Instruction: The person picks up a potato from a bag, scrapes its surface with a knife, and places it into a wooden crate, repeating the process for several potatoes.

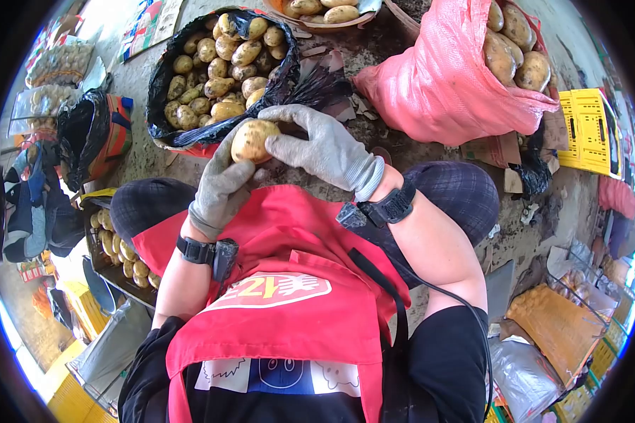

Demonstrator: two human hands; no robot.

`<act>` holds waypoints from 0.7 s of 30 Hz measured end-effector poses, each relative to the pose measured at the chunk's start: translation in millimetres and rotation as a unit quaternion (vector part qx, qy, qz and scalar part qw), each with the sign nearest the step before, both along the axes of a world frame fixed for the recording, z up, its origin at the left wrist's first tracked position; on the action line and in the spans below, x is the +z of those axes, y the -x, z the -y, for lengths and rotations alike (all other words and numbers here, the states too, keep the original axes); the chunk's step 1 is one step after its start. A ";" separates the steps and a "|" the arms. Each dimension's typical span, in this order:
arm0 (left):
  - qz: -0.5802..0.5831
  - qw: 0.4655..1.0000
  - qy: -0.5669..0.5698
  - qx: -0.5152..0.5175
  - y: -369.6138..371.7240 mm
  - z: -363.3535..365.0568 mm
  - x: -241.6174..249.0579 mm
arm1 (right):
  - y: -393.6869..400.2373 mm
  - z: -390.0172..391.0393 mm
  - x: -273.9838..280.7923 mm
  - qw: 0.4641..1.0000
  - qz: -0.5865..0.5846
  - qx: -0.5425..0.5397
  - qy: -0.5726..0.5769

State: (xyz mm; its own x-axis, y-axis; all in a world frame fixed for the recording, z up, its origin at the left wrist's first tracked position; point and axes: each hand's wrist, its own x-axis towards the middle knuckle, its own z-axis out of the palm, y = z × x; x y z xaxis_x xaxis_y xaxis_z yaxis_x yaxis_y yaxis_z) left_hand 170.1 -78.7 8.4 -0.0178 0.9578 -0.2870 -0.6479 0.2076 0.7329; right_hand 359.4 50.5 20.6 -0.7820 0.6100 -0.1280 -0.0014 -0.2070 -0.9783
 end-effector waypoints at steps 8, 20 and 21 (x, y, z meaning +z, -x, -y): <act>-0.065 0.998 -0.009 0.015 -1.0 1.8 3.2 | -0.8 -3.2 3.0 0.995 0.032 0.004 -0.090; -0.062 0.963 -0.080 0.251 115.3 183.1 120.6 | 18.2 -18.4 -25.8 0.995 0.067 -0.004 0.072; -0.066 0.948 -0.084 0.299 126.7 215.3 134.1 | 16.7 -19.5 -34.4 0.994 0.075 0.005 0.085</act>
State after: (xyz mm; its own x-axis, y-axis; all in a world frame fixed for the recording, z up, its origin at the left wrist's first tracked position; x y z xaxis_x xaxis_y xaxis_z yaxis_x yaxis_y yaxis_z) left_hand 43.3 -293.9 142.4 -0.5977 0.7969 -0.0883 -0.5132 -0.2957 0.8057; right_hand 342.6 70.0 -13.8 -0.7526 0.5616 -0.3439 0.1447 -0.3686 -0.9183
